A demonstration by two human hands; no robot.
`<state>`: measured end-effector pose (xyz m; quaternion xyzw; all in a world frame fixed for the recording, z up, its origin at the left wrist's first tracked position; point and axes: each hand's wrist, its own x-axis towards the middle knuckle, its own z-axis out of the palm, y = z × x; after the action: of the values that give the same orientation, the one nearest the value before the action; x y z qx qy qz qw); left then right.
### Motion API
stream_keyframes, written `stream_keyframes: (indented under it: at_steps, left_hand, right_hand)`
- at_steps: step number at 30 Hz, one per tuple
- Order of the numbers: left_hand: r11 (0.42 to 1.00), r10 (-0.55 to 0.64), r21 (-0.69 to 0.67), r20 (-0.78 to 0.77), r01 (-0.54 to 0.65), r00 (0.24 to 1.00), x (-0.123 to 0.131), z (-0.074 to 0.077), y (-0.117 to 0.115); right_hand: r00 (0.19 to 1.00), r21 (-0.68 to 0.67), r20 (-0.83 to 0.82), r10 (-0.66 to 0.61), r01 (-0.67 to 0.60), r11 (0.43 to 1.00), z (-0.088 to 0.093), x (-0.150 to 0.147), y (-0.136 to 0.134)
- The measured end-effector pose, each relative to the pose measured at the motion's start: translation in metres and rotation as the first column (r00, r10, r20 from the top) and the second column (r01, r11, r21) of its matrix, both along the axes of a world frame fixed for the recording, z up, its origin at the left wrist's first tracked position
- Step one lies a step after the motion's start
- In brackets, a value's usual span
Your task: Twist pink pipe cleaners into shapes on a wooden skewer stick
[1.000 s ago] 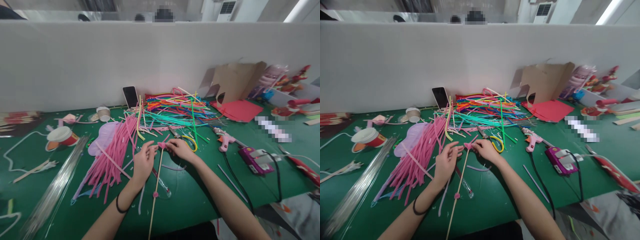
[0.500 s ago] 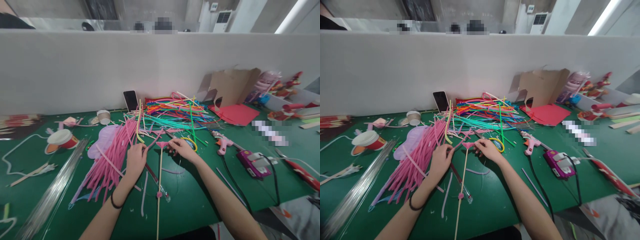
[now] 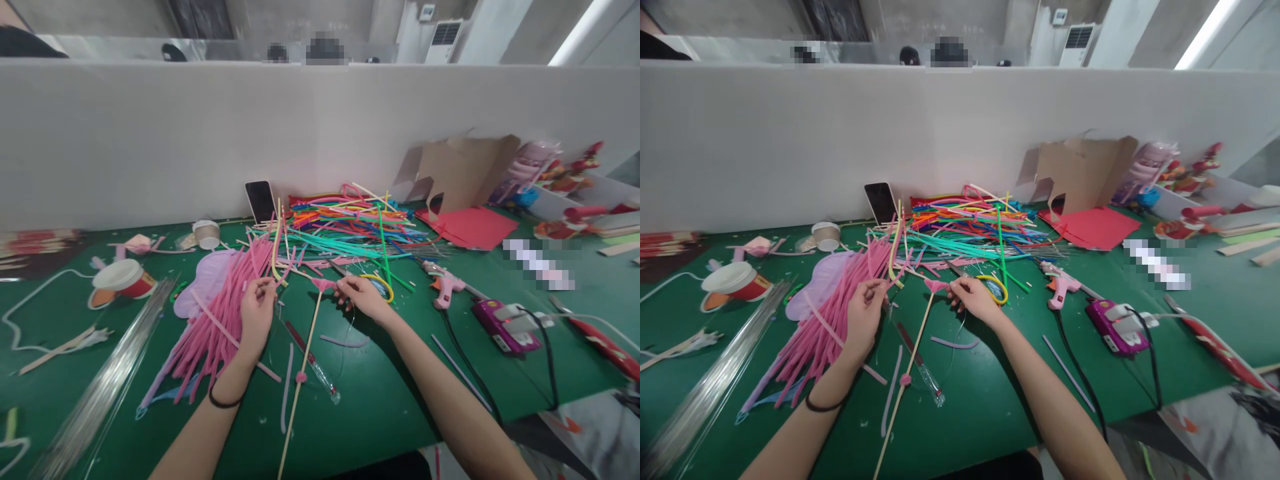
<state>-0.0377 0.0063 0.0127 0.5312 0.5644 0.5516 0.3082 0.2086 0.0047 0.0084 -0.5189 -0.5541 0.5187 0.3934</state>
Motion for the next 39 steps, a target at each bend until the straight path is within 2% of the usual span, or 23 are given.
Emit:
stream_keyframes:
  at_steps: [3, 5, 6, 8, 10, 13, 15, 17, 19, 21, 24, 26, 28, 30, 32, 34, 37, 39]
  left_hand:
    - [0.988, 0.129, 0.092, -0.020, -0.127, 0.991, 0.000, 0.007, -0.003]
    - [0.974, 0.172, 0.168, -0.093, -0.155, 0.981, 0.002, 0.012, -0.009]
    - [0.966, 0.182, 0.211, -0.144, -0.150, 0.973, 0.003, 0.013, -0.012]
    - [0.949, 0.186, 0.299, -0.262, -0.104, 0.947, 0.008, 0.015, -0.020]
    - [0.928, 0.164, 0.372, -0.352, -0.023, 0.921, 0.015, 0.015, -0.028]
    - [0.900, 0.052, 0.412, -0.428, 0.144, 0.902, 0.027, 0.013, -0.039]
    - [0.874, -0.035, 0.415, -0.469, 0.255, 0.882, 0.032, 0.014, -0.044]
    - [0.846, -0.127, 0.386, -0.523, 0.367, 0.843, 0.035, 0.015, -0.046]
    - [0.828, -0.200, 0.342, -0.558, 0.443, 0.805, 0.034, 0.016, -0.046]
    - [0.853, -0.206, 0.293, -0.570, 0.432, 0.795, 0.032, 0.016, -0.042]
    - [0.933, -0.158, 0.153, -0.637, 0.325, 0.754, 0.029, 0.014, -0.034]
    - [0.954, -0.194, 0.020, -0.721, 0.299, 0.665, 0.028, 0.010, -0.029]
    - [0.950, -0.245, -0.072, -0.777, 0.305, 0.580, 0.027, 0.005, -0.026]
    - [0.942, -0.279, -0.111, -0.781, 0.316, 0.558, 0.028, 0.001, -0.024]
    - [0.940, -0.303, -0.125, -0.735, 0.318, 0.607, 0.028, 0.000, -0.024]
    - [0.950, -0.295, -0.116, -0.636, 0.290, 0.713, 0.028, 0.003, -0.025]
    - [0.972, -0.236, -0.084, -0.394, 0.221, 0.889, 0.024, 0.012, -0.026]
    - [0.974, -0.224, -0.071, -0.176, 0.215, 0.959, 0.020, 0.019, -0.026]
  right_hand:
    - [0.986, 0.093, 0.163, -0.019, 0.004, 0.996, -0.002, -0.004, -0.003]
    - [0.951, 0.239, 0.301, -0.066, -0.008, 0.971, -0.002, -0.008, -0.006]
    - [0.928, 0.339, 0.353, -0.117, -0.010, 0.941, -0.002, -0.010, -0.008]
    - [0.886, 0.534, 0.400, -0.235, -0.017, 0.846, 0.000, -0.014, -0.012]
    - [0.867, 0.624, 0.423, -0.262, -0.070, 0.778, 0.002, -0.019, -0.017]
    - [0.871, 0.617, 0.475, -0.128, -0.225, 0.754, 0.003, -0.025, -0.023]
    - [0.867, 0.618, 0.490, -0.095, -0.268, 0.739, 0.002, -0.028, -0.026]
    - [0.865, 0.635, 0.482, -0.140, -0.234, 0.736, 0.003, -0.029, -0.027]
    - [0.872, 0.653, 0.435, -0.227, -0.132, 0.746, 0.007, -0.027, -0.026]
    - [0.886, 0.650, 0.336, -0.319, 0.026, 0.759, 0.012, -0.024, -0.025]
    - [0.913, 0.557, 0.142, -0.381, 0.245, 0.794, 0.018, -0.021, -0.024]
    - [0.925, 0.479, 0.031, -0.378, 0.318, 0.818, 0.019, -0.021, -0.022]
    - [0.925, 0.411, -0.053, -0.376, 0.363, 0.836, 0.018, -0.022, -0.020]
    - [0.912, 0.336, -0.130, -0.389, 0.409, 0.848, 0.017, -0.022, -0.018]
    - [0.879, 0.267, -0.227, -0.420, 0.471, 0.841, 0.017, -0.020, -0.015]
    - [0.819, 0.205, -0.346, -0.458, 0.542, 0.815, 0.017, -0.015, -0.011]
    - [0.712, 0.112, -0.482, -0.510, 0.627, 0.771, 0.017, -0.006, -0.006]
    - [0.676, 0.081, -0.509, -0.532, 0.653, 0.753, 0.017, -0.001, -0.003]
